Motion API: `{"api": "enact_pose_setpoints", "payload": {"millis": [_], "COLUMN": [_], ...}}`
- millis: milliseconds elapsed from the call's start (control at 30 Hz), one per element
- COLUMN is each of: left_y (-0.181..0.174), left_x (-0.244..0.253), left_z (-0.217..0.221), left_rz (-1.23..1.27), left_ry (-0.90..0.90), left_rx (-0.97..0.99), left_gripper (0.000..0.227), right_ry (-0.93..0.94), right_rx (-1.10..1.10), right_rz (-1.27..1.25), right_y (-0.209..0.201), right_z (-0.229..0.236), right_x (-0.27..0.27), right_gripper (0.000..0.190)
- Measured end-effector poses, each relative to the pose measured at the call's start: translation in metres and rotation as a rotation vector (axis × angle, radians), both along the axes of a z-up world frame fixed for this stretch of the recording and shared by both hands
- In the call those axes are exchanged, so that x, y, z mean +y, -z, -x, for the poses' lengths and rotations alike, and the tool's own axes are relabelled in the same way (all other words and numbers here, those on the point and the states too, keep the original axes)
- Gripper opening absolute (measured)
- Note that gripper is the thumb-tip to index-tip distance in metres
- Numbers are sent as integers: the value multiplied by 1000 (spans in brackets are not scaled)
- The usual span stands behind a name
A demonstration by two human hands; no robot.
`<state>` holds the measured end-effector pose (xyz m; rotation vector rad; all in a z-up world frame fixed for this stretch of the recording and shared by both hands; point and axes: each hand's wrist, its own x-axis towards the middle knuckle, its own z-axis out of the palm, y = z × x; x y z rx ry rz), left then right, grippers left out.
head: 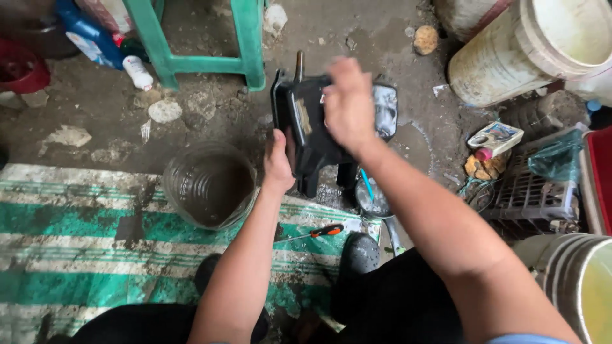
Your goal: Wiping down a black plastic motorcycle chassis component with a cloth and water to remove dirt.
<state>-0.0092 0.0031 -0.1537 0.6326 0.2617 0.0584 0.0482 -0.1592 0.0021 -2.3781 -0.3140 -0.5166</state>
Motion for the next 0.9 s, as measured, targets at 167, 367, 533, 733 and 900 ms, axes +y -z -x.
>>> {"api": "enact_pose_setpoints", "payload": {"millis": [167, 367, 533, 733, 900], "left_y": [11, 7, -71, -131, -104], "left_x": [13, 16, 42, 36, 40], "left_z": [-5, -1, -9, 4, 7], "left_rz": [-418, -438, -774, -1046, -961], "left_ry": [28, 266, 241, -99, -368], "left_rx": [-157, -383, -440, -306, -188], "left_gripper": [75, 76, 64, 48, 46], "right_ry": [-250, 103, -6, -194, -72], "right_rx": [-205, 59, -81, -296, -370], "right_rz": [139, 33, 168, 47, -129], "right_y": [-9, -8, -15, -45, -47], "right_z": [-9, -20, -12, 4, 6], "right_x": [-6, -43, -37, -10, -23], "right_gripper": [39, 53, 47, 31, 20]}}
